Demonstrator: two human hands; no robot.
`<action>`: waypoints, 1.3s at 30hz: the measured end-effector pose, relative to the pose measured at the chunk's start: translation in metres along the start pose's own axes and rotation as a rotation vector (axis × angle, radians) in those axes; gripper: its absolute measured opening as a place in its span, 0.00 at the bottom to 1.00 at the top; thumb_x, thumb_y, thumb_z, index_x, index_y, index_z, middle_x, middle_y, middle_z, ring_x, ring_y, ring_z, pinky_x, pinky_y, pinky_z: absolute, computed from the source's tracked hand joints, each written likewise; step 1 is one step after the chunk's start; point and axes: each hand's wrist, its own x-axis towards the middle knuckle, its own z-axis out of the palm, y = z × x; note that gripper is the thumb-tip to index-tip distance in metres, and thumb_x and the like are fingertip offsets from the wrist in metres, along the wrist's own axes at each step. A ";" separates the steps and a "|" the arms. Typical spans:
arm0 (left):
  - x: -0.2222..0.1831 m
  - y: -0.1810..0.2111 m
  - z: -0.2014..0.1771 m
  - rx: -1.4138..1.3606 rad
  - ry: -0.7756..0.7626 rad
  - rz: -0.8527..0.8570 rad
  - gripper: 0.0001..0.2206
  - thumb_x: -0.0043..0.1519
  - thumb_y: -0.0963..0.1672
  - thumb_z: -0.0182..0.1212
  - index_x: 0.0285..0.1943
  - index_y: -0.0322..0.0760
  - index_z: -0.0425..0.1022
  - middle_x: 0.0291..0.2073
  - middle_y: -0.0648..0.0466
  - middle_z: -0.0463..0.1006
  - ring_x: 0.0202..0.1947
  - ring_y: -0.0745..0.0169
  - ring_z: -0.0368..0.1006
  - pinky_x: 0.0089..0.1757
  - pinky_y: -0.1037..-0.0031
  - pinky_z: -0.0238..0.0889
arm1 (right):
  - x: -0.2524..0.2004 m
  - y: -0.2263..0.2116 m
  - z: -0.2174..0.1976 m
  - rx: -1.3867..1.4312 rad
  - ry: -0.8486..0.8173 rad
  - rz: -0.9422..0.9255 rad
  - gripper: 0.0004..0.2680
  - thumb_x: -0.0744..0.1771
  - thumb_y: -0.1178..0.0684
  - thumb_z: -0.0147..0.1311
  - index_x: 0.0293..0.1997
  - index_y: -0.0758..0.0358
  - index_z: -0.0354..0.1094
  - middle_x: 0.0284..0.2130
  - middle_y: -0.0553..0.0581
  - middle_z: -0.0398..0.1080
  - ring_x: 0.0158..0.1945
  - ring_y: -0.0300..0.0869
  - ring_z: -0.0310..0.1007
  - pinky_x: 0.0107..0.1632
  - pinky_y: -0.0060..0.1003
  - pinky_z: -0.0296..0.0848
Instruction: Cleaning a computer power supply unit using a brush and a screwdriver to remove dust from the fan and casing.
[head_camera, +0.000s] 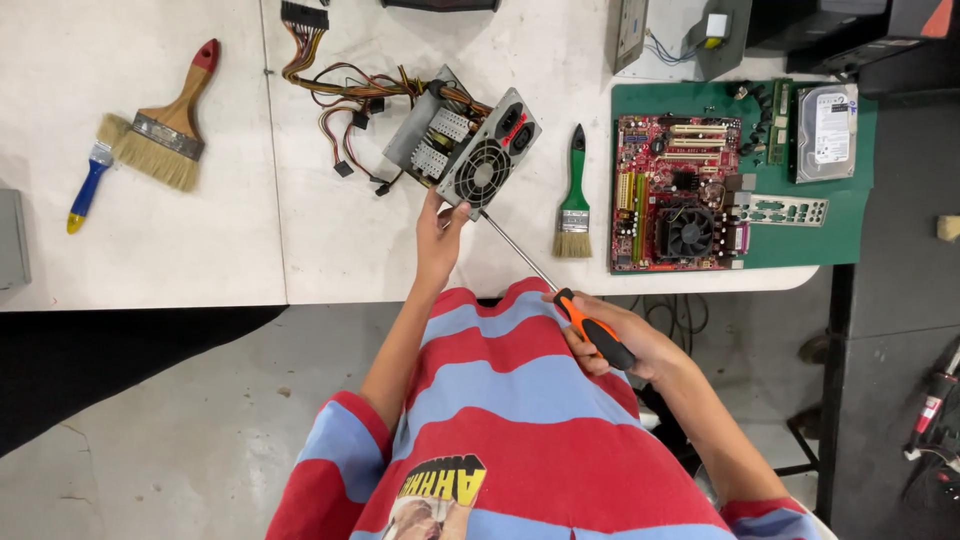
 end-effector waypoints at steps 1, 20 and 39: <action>0.000 0.001 0.000 0.020 -0.002 0.003 0.21 0.70 0.43 0.60 0.71 0.37 0.61 0.58 0.45 0.71 0.52 0.49 0.76 0.53 0.56 0.73 | -0.001 0.000 0.000 -0.188 0.058 -0.066 0.17 0.71 0.40 0.42 0.56 0.65 0.61 0.19 0.52 0.53 0.15 0.39 0.54 0.17 0.31 0.51; 0.024 -0.061 -0.011 0.019 0.125 0.049 0.15 0.71 0.44 0.59 0.62 0.28 0.70 0.48 0.42 0.78 0.44 0.58 0.76 0.51 0.64 0.73 | 0.032 0.042 -0.039 0.191 -0.064 -0.140 0.17 0.72 0.48 0.41 0.71 0.53 0.50 0.26 0.57 0.56 0.13 0.36 0.58 0.11 0.21 0.57; 0.013 -0.049 -0.002 0.026 0.132 -0.009 0.16 0.70 0.45 0.61 0.61 0.28 0.69 0.48 0.43 0.76 0.46 0.57 0.76 0.51 0.65 0.73 | 0.014 0.031 -0.010 -0.024 0.102 -0.152 0.21 0.71 0.46 0.44 0.73 0.60 0.50 0.23 0.61 0.59 0.10 0.37 0.54 0.07 0.23 0.50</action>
